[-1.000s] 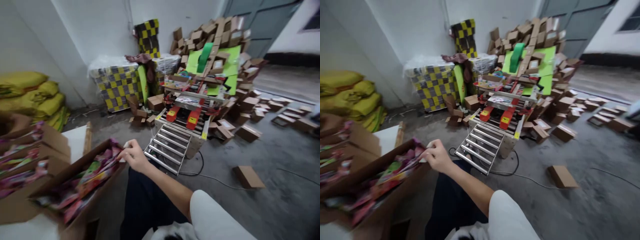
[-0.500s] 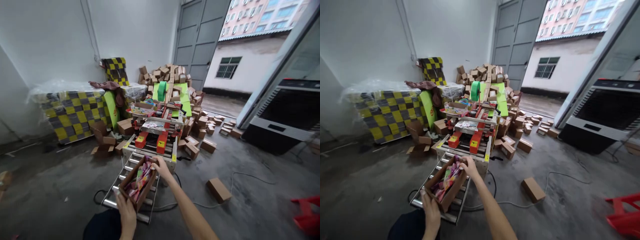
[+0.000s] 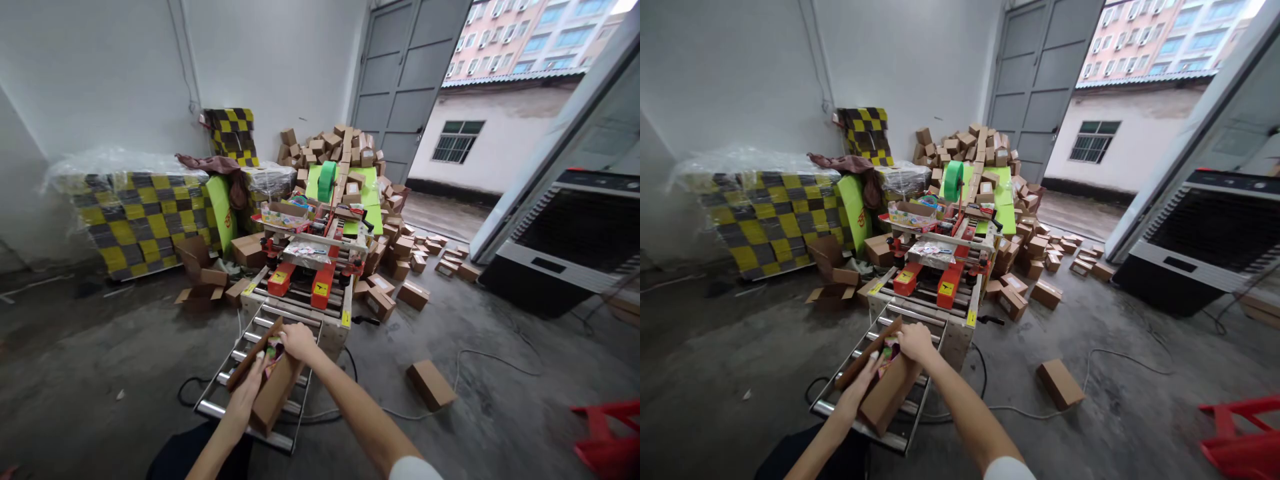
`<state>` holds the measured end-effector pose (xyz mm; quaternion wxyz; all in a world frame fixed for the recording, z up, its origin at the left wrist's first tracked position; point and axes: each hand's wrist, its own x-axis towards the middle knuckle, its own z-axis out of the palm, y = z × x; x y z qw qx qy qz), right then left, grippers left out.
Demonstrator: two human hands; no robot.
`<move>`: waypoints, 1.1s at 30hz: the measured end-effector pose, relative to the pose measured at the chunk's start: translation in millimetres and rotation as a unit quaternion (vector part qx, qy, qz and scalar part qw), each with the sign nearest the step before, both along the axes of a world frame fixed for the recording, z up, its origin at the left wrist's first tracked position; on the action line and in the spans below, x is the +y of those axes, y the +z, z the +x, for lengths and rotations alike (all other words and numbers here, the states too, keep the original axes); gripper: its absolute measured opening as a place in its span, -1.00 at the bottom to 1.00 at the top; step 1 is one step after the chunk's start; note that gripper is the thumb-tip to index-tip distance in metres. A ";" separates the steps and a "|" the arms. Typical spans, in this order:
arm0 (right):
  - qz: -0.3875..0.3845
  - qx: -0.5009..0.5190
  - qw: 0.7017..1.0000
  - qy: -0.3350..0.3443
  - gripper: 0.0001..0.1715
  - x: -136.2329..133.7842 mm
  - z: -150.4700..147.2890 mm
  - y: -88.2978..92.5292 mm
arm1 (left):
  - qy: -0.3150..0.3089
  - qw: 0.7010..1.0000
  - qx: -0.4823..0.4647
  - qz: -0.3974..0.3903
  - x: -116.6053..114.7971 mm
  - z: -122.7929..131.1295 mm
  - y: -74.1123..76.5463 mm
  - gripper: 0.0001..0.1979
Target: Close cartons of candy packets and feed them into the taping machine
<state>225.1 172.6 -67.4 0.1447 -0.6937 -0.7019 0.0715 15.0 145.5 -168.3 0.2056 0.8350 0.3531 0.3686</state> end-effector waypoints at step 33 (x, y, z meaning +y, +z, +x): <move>0.066 0.061 0.994 0.068 0.01 -117.7 -50.7 -60.6 | 0.095 0.986 -0.060 -0.126 -45.2 2.0 63.3 -0.58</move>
